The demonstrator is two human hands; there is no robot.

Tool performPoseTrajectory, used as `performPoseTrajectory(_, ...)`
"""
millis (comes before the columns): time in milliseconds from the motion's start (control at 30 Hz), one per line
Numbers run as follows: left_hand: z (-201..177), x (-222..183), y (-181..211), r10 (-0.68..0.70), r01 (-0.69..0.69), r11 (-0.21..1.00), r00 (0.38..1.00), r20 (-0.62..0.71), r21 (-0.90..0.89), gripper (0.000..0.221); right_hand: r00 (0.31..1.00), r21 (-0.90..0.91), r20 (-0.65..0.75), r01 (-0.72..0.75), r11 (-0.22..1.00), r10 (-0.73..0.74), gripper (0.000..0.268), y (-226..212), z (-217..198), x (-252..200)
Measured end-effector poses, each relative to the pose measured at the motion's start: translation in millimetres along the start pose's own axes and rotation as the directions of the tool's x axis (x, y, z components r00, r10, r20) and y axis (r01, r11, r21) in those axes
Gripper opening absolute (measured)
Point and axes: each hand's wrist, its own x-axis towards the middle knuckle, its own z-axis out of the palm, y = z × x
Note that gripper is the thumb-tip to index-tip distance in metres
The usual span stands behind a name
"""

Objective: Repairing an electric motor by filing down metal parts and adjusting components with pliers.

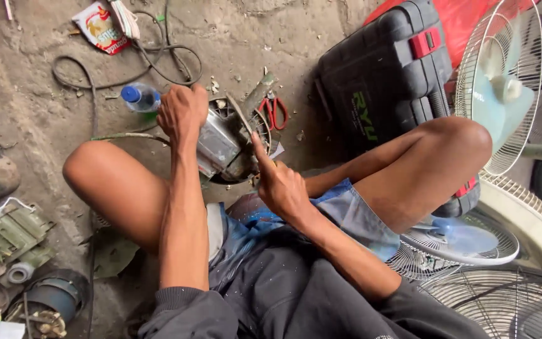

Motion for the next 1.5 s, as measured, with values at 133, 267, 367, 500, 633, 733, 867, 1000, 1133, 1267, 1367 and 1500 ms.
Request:
performPoseTrajectory(133,-20,-14,1,0.057,-0.056,0.998,0.997,0.055,-0.02,0.058,0.996,0.053,-0.088,0.033,0.998,-0.028,0.097,4,-22,64)
performPoseTrajectory(267,-2,-2,-3,0.022,-0.023,0.999,1.0,0.014,0.029,0.055,0.971,0.088,-0.235,0.07,0.994,-0.047,0.094,-4,-24,66)
performPoseTrajectory(367,-1,-2,-4,-0.008,0.008,1.0,1.0,0.002,-0.006,0.054,0.989,0.063,-0.127,0.083,0.995,-0.074,0.091,-1,4,23)
performPoseTrajectory(500,3,-1,-13,0.055,-0.052,0.997,0.998,0.038,-0.053,0.051,0.982,0.041,-0.161,0.107,0.993,-0.099,0.09,20,-15,62)
performPoseTrajectory(633,-1,0,-5,-0.013,0.014,1.0,0.999,0.03,-0.014,0.051,0.941,0.154,-0.318,0.169,0.974,-0.113,0.081,6,-28,85)
performPoseTrajectory(733,4,0,-9,-0.042,0.041,0.999,0.998,-0.038,-0.03,0.055,0.968,0.087,-0.222,0.141,0.986,-0.119,0.086,4,-2,37)
performPoseTrajectory(867,-9,-12,3,-0.04,0.04,0.999,0.999,0.002,-0.015,0.061,0.991,0.017,-0.092,0.097,0.995,-0.095,0.094,21,-3,48)
performPoseTrajectory(1000,-9,0,-6,0.007,-0.004,0.999,0.997,0.074,-0.042,0.053,0.867,0.012,-0.448,0.251,0.968,-0.219,0.097,22,-30,121)
performPoseTrajectory(1133,-5,-6,-5,-0.028,0.033,0.996,0.998,0.059,-0.082,0.049,0.858,-0.038,-0.44,0.278,0.96,-0.265,0.091,11,-2,64)
performPoseTrajectory(1267,4,-20,0,-0.041,0.04,0.997,0.999,-0.012,-0.066,0.061,0.98,0.058,-0.123,0.166,0.984,-0.158,0.09,25,2,27)
performPoseTrajectory(1367,-15,-17,3,0.002,-0.002,0.998,1.0,0.006,-0.068,0.055,0.967,0.063,-0.213,0.156,0.986,-0.139,0.09,21,-28,84)
performPoseTrajectory(1500,10,10,-18,-0.017,0.015,0.998,0.999,-0.029,-0.055,0.051,0.935,0.105,-0.324,0.188,0.977,-0.145,0.086,12,-30,110)
